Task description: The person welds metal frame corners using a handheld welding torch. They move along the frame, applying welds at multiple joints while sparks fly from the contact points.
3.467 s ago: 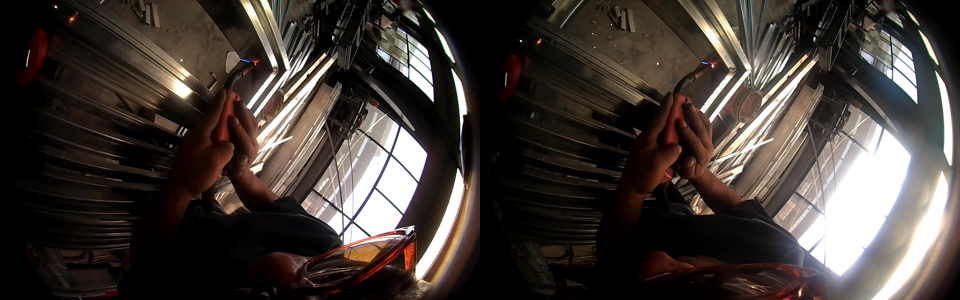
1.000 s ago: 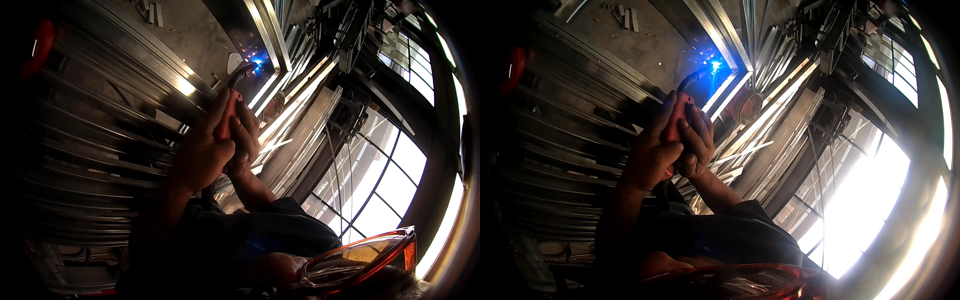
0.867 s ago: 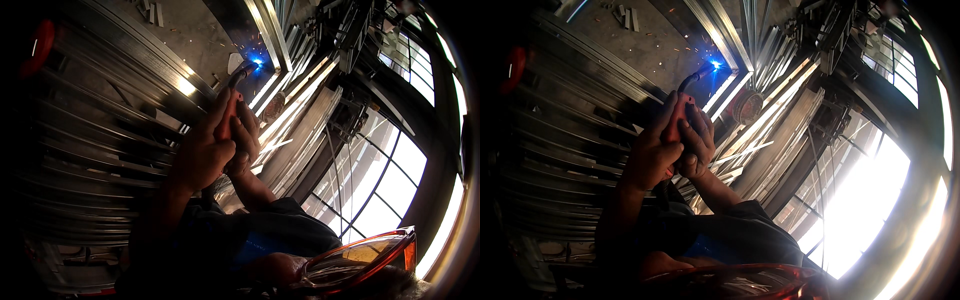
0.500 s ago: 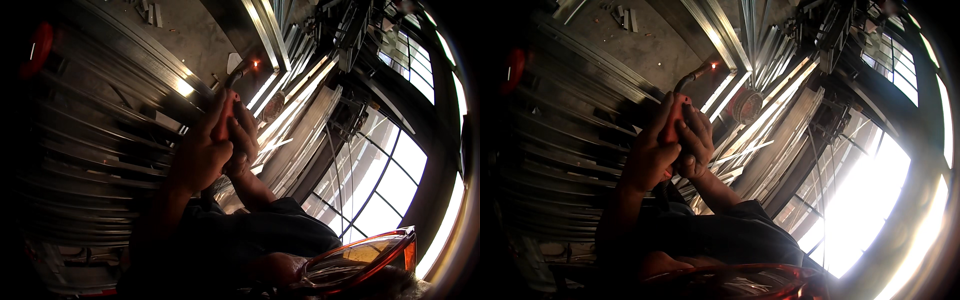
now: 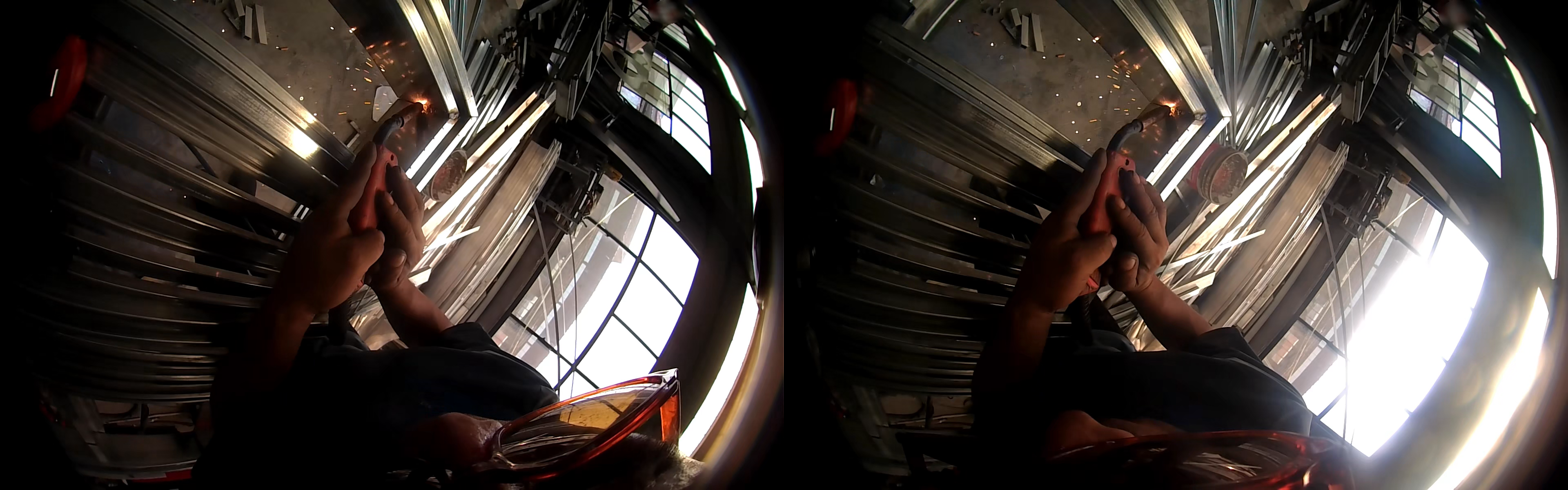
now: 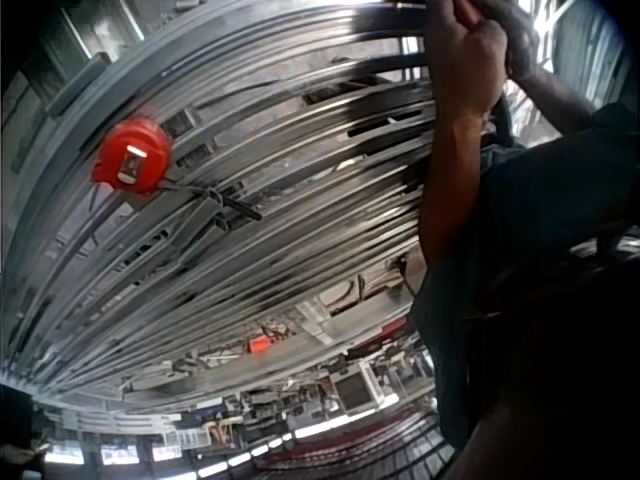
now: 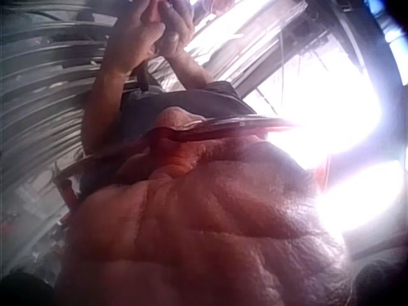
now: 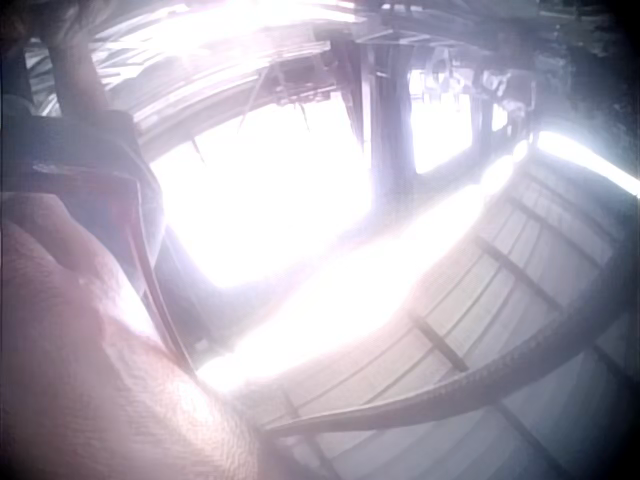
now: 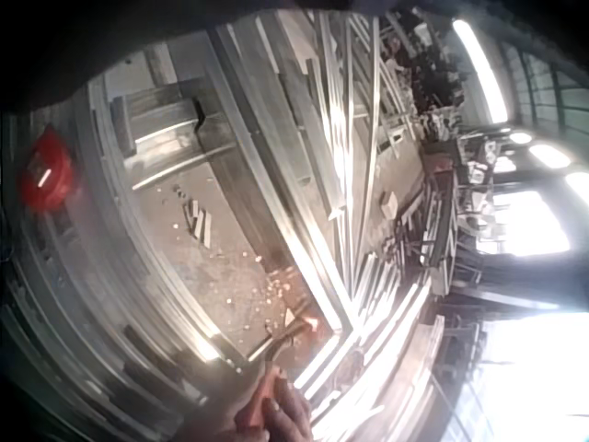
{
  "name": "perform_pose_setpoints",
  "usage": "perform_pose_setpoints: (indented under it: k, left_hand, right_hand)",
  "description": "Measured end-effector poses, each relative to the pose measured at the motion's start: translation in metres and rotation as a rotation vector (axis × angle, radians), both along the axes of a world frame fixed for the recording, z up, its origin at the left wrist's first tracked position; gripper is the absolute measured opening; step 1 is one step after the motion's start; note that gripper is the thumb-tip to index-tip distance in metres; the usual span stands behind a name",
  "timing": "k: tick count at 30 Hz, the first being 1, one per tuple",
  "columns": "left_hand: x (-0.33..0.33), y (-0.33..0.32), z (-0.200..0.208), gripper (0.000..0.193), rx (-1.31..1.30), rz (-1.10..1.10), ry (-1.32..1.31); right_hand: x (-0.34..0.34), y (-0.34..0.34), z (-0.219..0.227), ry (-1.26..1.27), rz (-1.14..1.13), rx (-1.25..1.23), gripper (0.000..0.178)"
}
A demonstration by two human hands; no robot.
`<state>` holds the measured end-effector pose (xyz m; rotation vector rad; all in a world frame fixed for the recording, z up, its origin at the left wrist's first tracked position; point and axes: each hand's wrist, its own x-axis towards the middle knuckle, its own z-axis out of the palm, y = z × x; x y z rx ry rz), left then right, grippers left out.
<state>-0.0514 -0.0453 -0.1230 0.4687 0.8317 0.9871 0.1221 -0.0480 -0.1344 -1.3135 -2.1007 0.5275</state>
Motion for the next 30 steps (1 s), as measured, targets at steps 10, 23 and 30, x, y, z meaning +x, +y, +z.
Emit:
perform_pose_setpoints:
  k: [10,23,30]
  left_hand:
    - [-0.001,0.005,0.004,0.093,-0.069,-0.030,-0.057]
    - [-0.006,0.008,0.008,0.093,-0.103,-0.059,-0.070]
    - [0.003,0.003,-0.002,0.094,-0.020,-0.007,0.023]
  right_hand:
    - [0.000,0.002,0.000,0.018,0.003,0.007,0.070]
    - [0.003,-0.002,-0.002,0.018,0.013,-0.019,0.069]
    - [0.004,-0.001,-0.003,0.015,0.004,-0.028,0.068]
